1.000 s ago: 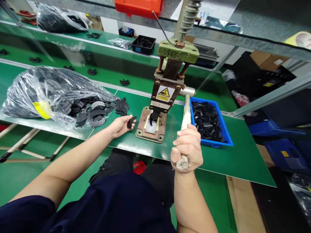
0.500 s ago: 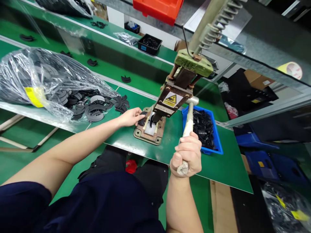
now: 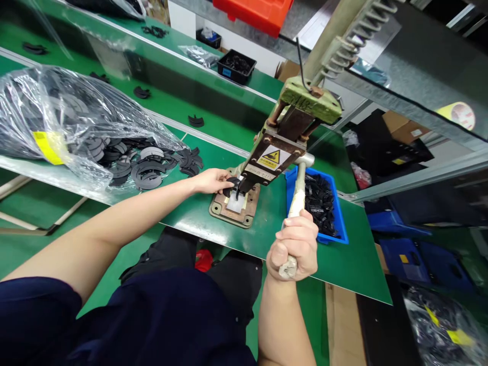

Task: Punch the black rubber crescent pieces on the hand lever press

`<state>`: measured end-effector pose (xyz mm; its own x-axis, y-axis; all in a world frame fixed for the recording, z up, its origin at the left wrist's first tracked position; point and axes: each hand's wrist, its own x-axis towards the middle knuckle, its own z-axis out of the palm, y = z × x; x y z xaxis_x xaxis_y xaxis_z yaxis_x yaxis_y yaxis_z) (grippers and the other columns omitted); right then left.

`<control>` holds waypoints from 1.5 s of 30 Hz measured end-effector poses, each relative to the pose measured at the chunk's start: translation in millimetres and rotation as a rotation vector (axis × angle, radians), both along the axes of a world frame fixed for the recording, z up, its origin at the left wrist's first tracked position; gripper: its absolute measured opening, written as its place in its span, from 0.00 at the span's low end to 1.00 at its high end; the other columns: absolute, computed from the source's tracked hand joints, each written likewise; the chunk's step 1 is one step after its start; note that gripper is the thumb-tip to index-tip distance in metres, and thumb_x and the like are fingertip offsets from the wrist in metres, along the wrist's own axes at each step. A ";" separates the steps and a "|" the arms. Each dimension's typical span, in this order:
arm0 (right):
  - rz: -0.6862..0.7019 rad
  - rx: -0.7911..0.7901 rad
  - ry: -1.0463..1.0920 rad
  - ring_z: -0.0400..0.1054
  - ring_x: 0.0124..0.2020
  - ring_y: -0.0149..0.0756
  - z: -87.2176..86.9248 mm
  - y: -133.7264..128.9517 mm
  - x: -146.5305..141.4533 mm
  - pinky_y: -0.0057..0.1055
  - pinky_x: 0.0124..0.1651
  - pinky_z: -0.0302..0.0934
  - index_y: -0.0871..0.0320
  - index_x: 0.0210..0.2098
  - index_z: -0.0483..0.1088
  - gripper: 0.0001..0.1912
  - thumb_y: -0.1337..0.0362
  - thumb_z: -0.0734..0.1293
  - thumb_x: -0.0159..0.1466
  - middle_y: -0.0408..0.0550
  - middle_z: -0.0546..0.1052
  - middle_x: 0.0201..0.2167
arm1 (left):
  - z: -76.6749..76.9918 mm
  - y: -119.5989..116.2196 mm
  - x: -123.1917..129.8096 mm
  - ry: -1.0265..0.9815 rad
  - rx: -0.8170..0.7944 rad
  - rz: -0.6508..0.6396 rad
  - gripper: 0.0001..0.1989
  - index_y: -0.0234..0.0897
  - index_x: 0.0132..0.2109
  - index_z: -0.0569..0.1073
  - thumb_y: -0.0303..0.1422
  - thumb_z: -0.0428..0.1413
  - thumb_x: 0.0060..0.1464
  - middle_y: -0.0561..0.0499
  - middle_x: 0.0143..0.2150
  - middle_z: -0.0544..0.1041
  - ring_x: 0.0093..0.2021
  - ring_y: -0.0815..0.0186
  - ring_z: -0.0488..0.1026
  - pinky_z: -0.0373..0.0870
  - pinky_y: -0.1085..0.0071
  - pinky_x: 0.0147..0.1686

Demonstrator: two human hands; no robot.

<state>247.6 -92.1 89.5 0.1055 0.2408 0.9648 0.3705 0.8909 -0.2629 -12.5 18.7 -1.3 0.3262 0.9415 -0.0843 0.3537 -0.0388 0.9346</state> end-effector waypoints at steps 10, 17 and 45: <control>0.017 0.078 0.067 0.70 0.31 0.33 0.5 6.6 -5.8 0.51 0.54 0.71 0.54 0.19 0.58 0.23 0.56 0.70 0.65 0.38 0.64 0.18 | 9.4 7.7 5.2 -0.031 -0.186 -0.011 0.14 0.38 0.35 0.70 0.36 0.68 0.60 0.55 0.19 0.73 0.19 0.67 0.73 0.65 0.76 0.20; 0.014 0.083 0.121 0.70 0.29 0.33 -1.7 9.1 -8.1 0.52 0.52 0.70 0.54 0.17 0.56 0.25 0.54 0.70 0.63 0.38 0.63 0.17 | 19.2 11.6 4.7 0.037 -0.248 -0.025 0.13 0.38 0.35 0.74 0.35 0.71 0.55 0.56 0.19 0.73 0.16 0.69 0.71 0.62 0.77 0.18; 0.139 -0.114 -0.022 0.69 0.66 0.43 70.6 55.9 10.7 0.47 0.65 0.68 0.47 0.70 0.61 0.42 0.45 0.75 0.62 0.51 0.67 0.66 | 55.2 -57.7 -20.3 -0.285 -0.303 0.033 0.19 0.36 0.36 0.69 0.44 0.67 0.62 0.50 0.21 0.78 0.19 0.70 0.74 0.67 0.78 0.21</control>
<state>258.3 -36.2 160.1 0.0427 0.3594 0.9322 0.2530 0.8988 -0.3581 -32.8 -39.0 53.9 0.3463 0.8986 -0.2695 0.0753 0.2597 0.9628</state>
